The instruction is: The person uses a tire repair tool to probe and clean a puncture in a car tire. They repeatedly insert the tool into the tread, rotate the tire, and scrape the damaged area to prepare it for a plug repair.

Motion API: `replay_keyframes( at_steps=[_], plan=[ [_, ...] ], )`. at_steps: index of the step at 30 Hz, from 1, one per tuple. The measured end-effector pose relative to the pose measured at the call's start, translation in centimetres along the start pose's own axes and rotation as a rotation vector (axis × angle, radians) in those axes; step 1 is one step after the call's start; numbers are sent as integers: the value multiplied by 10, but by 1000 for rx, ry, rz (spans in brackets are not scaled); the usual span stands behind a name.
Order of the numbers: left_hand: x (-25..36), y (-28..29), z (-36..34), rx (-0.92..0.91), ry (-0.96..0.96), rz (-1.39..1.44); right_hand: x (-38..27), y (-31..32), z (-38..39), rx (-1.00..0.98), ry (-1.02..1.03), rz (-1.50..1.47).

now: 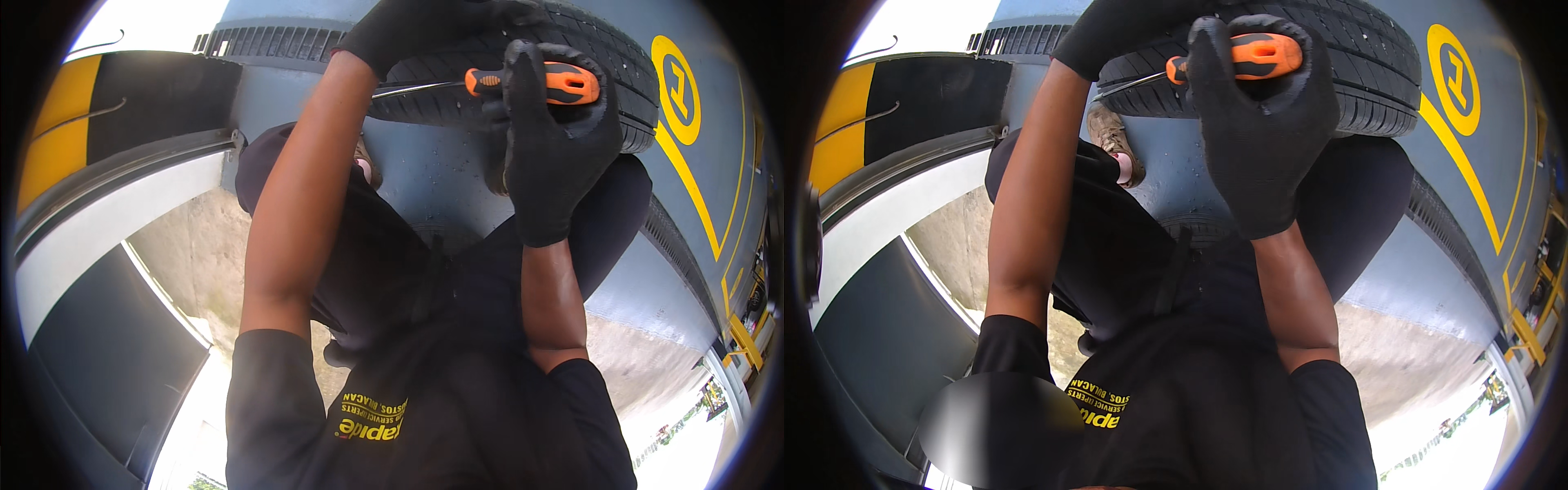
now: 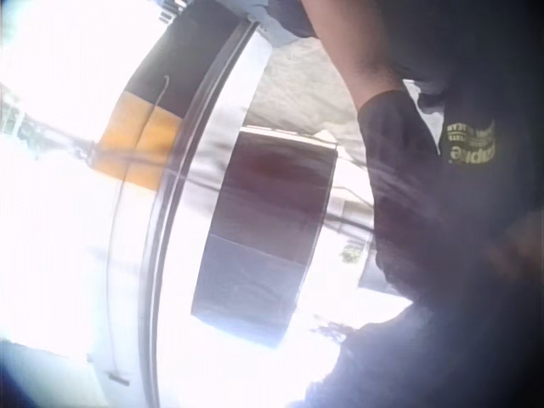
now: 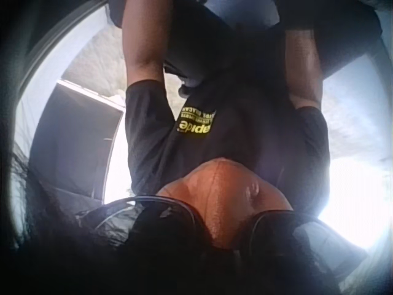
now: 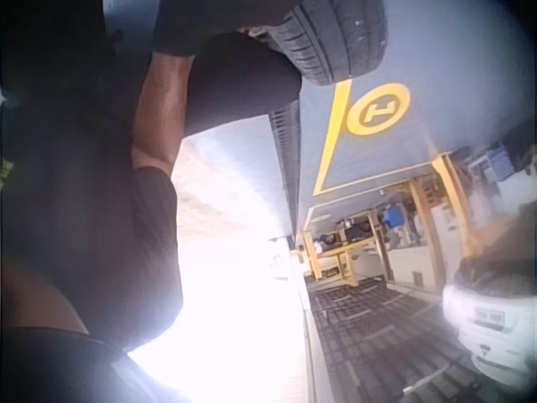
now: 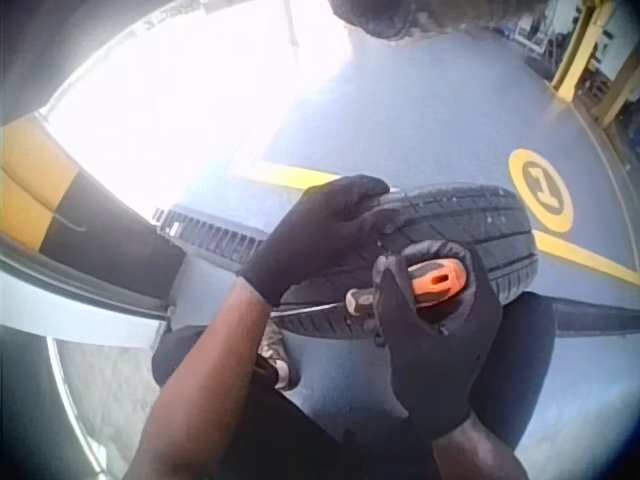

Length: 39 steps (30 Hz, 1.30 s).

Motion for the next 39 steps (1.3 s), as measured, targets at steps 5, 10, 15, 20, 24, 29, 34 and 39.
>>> replay_keyframes(
  at_steps=[5,10,15,20,24,29,34,39],
  plan=[
    [8,-2,0,-94,97,-52,-14,65,-21,-25,221,344],
    [-1,-2,4,-130,104,-98,-40,109,-18,12,505,639],
    [-9,8,7,-89,370,-204,22,164,15,137,-221,41],
    [-9,20,0,-34,320,-239,43,128,87,37,-651,-2],
    [-25,24,4,60,327,-200,40,86,113,-434,-796,180],
    [-32,21,8,20,68,-393,51,76,117,-492,-854,-118],
    [-34,26,9,33,95,-407,46,100,110,-288,-794,-76],
    [-41,38,9,125,169,-309,51,108,104,-195,-713,13]
  ],
)
Point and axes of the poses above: each hand's wrist, its own z-axis away from the middle knuckle, its own y-axis out of the back of the hand, x = y × z, the point moved 10 cm from there along -z, towards the middle knuckle, and after that the axes turned 6 degrees about -y, right-handed, at the moved point
